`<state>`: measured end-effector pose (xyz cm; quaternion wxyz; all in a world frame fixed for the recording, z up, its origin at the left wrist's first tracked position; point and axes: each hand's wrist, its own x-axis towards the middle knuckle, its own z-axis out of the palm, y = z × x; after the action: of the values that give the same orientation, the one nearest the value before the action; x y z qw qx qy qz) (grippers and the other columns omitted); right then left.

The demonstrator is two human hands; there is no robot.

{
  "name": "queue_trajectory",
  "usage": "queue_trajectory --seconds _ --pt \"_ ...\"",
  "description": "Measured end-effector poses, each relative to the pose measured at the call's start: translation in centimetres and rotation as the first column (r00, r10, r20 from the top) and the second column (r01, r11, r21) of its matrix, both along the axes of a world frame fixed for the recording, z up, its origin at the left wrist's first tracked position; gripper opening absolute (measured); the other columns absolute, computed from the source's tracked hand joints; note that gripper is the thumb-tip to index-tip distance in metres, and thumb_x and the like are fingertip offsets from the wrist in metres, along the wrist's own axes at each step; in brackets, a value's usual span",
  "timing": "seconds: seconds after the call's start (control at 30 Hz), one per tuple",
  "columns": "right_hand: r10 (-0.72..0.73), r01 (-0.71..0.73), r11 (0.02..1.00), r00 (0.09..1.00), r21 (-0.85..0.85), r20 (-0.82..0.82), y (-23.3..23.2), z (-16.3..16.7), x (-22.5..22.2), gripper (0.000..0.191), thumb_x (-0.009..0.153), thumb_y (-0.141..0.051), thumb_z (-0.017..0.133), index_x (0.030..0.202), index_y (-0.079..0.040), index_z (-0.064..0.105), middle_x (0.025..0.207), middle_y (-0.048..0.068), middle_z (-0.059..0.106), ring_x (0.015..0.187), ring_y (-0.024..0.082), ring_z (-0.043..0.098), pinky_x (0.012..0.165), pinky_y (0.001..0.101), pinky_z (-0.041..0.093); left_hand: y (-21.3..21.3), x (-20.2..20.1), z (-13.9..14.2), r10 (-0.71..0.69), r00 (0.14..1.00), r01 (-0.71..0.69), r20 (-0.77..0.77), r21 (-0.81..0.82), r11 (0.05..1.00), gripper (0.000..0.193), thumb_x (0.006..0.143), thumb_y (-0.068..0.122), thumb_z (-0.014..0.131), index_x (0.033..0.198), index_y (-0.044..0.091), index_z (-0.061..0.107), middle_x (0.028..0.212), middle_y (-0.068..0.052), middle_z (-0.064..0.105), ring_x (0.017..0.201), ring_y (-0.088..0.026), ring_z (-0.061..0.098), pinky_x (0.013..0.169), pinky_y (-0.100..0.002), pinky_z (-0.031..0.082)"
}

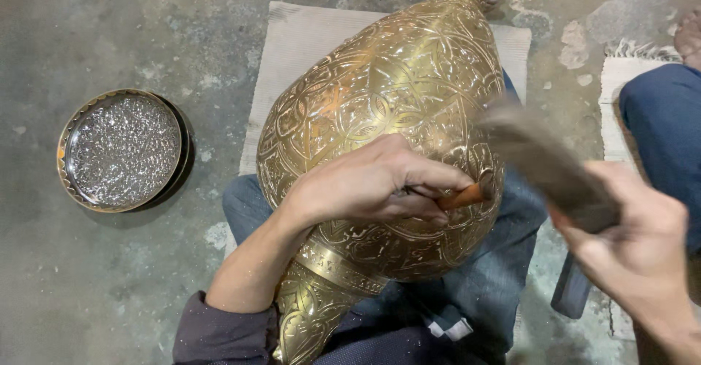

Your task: The person sits on the floor beside a large engraved brass vessel, holds a small punch against its decorated surface, and repeatedly strikes the punch with a hammer to work the pattern, repositioning the punch across different areas of the vessel. A shallow tray of small metal pieces rests on the floor nearby.

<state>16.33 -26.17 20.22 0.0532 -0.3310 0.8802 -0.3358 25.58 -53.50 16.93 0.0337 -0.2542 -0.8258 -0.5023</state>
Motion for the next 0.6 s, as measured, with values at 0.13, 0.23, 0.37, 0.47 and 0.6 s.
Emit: queue_trajectory --seconds 0.13,0.23,0.37,0.47,0.6 --pt "-0.048 0.098 0.932 0.988 -0.349 0.15 -0.1 -0.2 0.4 0.036 0.089 -0.002 0.076 0.121 -0.007 0.061 0.097 0.005 0.07 0.092 0.014 0.07 0.087 0.027 0.055 -0.2 0.3 -0.2 0.015 0.999 -0.015 0.035 -0.001 1.0 0.035 0.091 0.023 0.077 0.125 0.017 0.071 0.087 0.002 0.079 0.064 -0.009 0.072 0.059 -0.031 0.056" --pt "0.031 -0.023 0.995 0.996 0.095 -0.088 -0.6 0.5 0.5 0.041 0.079 0.003 0.077 0.118 -0.005 0.067 0.088 0.014 0.07 0.081 0.024 0.07 0.076 0.0369 0.055 -0.3 0.3 -0.2 -0.011 0.988 0.02 -0.152 0.058 0.998 0.028 0.096 0.025 0.075 0.122 0.018 0.069 0.104 0.001 0.079 0.081 -0.009 0.075 0.075 -0.029 0.062" --pt "-0.002 0.03 0.926 0.997 -0.376 0.074 -0.6 0.4 0.8 0.034 0.091 -0.001 0.074 0.12 -0.001 0.056 0.098 0.008 0.072 0.089 0.017 0.071 0.085 0.0321 0.058 -0.1 0.2 -0.1 -0.007 1.0 0.007 0.026 0.01 1.0 0.035 0.091 0.026 0.076 0.125 0.02 0.071 0.091 0.003 0.08 0.069 -0.008 0.075 0.061 -0.028 0.059" --pt "-0.046 0.046 0.999 0.999 -0.004 -0.012 0.4 -0.8 0.6 0.038 0.082 0.002 0.077 0.119 -0.002 0.066 0.088 0.011 0.073 0.077 0.02 0.072 0.076 0.0344 0.058 -0.1 0.3 0.1 -0.018 1.0 0.018 0.0 0.023 1.0 0.035 0.092 0.025 0.076 0.126 0.021 0.071 0.099 0.003 0.08 0.073 -0.009 0.076 0.064 -0.028 0.06" --pt "-0.055 0.073 0.961 0.996 -0.266 0.071 1.7 -3.0 0.9 0.027 0.092 0.001 0.076 0.115 -0.002 0.062 0.101 0.012 0.073 0.086 0.02 0.071 0.082 0.0298 0.058 -0.5 0.8 0.1 -0.009 0.999 0.01 -0.037 0.032 0.999 0.034 0.096 0.026 0.076 0.129 0.02 0.069 0.098 0.004 0.079 0.076 -0.008 0.075 0.068 -0.029 0.059"
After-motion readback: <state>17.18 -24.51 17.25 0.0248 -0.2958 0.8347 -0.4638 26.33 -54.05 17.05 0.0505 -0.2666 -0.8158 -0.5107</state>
